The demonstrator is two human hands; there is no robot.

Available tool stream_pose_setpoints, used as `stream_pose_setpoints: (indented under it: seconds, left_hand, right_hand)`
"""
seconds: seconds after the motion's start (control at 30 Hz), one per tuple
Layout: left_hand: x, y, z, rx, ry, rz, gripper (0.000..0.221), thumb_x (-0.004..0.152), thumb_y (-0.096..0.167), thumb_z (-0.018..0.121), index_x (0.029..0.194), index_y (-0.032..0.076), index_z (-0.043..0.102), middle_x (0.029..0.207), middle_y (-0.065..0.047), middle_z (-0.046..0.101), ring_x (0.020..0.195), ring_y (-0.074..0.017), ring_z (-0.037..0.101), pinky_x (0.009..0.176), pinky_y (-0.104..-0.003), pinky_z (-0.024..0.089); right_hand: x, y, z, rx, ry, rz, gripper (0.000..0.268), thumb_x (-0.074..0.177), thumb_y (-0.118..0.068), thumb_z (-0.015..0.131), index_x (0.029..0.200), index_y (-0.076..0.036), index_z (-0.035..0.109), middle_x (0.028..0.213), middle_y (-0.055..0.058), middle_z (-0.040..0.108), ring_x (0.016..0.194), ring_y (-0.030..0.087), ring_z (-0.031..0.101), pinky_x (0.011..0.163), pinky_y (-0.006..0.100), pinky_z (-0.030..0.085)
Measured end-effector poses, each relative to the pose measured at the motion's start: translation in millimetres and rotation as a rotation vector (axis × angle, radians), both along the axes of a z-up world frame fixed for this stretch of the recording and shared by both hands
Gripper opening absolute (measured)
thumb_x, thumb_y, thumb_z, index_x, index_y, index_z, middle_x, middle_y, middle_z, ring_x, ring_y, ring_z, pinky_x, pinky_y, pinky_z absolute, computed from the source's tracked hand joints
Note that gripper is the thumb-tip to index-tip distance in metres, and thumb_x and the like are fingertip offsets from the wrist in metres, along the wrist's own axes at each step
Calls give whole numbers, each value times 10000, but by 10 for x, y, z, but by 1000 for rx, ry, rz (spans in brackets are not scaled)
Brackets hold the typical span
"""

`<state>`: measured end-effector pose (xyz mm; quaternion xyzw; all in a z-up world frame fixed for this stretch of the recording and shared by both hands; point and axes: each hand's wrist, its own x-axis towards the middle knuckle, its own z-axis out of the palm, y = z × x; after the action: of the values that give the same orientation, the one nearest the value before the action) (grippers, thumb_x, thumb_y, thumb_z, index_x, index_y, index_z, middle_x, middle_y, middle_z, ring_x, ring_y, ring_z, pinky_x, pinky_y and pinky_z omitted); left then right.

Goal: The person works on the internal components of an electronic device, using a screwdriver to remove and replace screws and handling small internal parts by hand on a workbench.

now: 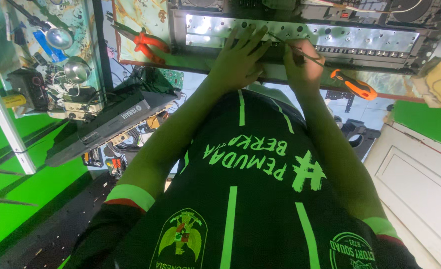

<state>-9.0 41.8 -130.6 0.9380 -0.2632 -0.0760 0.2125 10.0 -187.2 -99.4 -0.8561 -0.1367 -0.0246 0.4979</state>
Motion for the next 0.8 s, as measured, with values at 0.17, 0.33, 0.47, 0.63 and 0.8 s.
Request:
stream_pose_setpoints:
  seconds: [0.17,0.33,0.47,0.63,0.8]
  left_hand:
    - [78,-52,-22,55,110,-2,780,977,484,639,1605,115,360,1688,-137,214,1541,-397,190,1238,-632,85]
    - [65,-40,-33,56,102,-5,790,1023,505,618,1618,69,337,1708,-103,230,1565,-378,165,1267,-606,77]
    - [92,-48,-20,55,113,-2,787,1026,521,614,1602,61,340,1692,-113,237,1546,-387,180,1254,-610,79]
    - [96,-52,17,21,98,12,791,1004,523,638,1590,60,378,1672,-124,281,1527,-398,214,1250,-618,88]
    - [70,-27,27,-16,71,21,783,1020,517,655,1589,37,415,1673,-124,323,1532,-397,248,1268,-621,97]
  right_hand:
    - [8,12,-31,37,20,6,58,1054,28,727,1055,18,669,816,78,702,700,81,609,615,247,451]
    - [9,5,-48,37,-19,17,73,1056,52,726,1055,25,658,830,87,693,726,97,617,638,262,472]
    - [77,16,-35,-10,-135,81,75,1058,68,721,1059,19,665,841,105,718,711,118,669,598,257,496]
    - [133,23,21,-46,-292,164,64,1066,60,707,1109,37,665,894,157,730,719,201,711,597,298,531]
    - [202,44,16,-144,-267,219,73,1085,39,686,1154,47,662,961,180,734,760,235,730,614,318,558]
